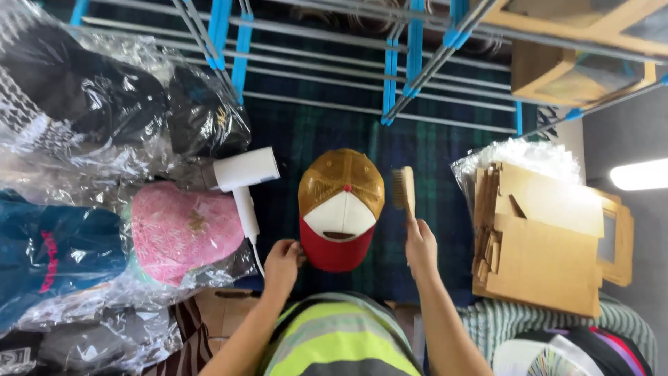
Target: Using a small wooden brush to clean a baseball cap at a workstation.
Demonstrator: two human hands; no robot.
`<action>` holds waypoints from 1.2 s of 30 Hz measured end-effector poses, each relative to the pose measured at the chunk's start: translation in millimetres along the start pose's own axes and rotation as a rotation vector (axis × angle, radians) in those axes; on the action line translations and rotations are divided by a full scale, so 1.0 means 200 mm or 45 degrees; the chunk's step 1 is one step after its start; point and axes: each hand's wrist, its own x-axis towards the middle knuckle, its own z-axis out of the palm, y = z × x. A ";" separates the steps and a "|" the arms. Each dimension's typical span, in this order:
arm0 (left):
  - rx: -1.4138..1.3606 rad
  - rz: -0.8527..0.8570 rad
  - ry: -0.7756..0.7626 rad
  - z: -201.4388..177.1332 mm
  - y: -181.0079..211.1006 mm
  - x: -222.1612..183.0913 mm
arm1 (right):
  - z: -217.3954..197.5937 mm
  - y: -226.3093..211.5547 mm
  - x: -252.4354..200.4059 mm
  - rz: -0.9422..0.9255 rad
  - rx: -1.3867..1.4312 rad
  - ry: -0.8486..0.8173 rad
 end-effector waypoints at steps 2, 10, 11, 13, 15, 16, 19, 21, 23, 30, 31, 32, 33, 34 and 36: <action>0.015 0.327 0.056 -0.03 0.29 -0.23 | 0.01 -0.16 -0.17 -0.236 0.002 0.047; -0.351 0.958 -0.369 0.21 0.99 -0.54 | 0.34 -0.60 -0.45 -1.463 0.121 0.104; -0.204 0.926 -0.281 0.18 1.05 -0.51 | 0.32 -0.68 -0.44 -1.573 0.085 0.033; -0.050 0.861 -0.214 0.10 1.08 -0.44 | 0.27 -0.65 -0.44 -1.649 0.029 -0.040; 0.404 0.953 -0.126 0.00 1.09 -0.31 | 0.26 -0.51 -0.37 -1.452 -0.013 0.045; 0.400 0.960 -0.109 -0.04 1.10 -0.31 | 0.26 -0.48 -0.32 -1.466 -0.004 0.039; 0.725 1.239 -0.308 -0.09 1.15 -0.32 | 0.24 -0.38 -0.22 -1.260 -0.040 0.145; 1.336 1.301 -0.400 -0.07 1.22 -0.31 | 0.26 -0.36 -0.19 -1.284 0.029 0.174; 1.417 1.192 -0.347 -0.01 1.31 -0.06 | 0.27 -0.36 -0.18 -1.265 -0.032 0.190; 1.709 0.881 -0.645 0.47 1.60 0.06 | 0.28 -0.35 -0.17 -1.214 -0.123 0.205; 1.721 0.895 -0.643 0.53 1.65 0.19 | 0.30 -0.39 -0.10 -1.214 -0.114 0.222; 1.789 0.808 -0.564 0.58 1.61 0.29 | 0.28 -0.38 -0.10 -1.270 -0.119 0.203; 1.856 0.719 -0.487 0.63 1.55 0.40 | 0.27 -0.37 -0.09 -1.325 -0.123 0.183; 1.857 0.719 -0.478 0.55 1.54 0.42 | 0.26 -0.37 -0.10 -1.331 -0.118 0.182; 2.055 0.585 -0.351 0.40 1.54 0.46 | 0.24 -0.38 -0.11 -1.296 -0.174 0.166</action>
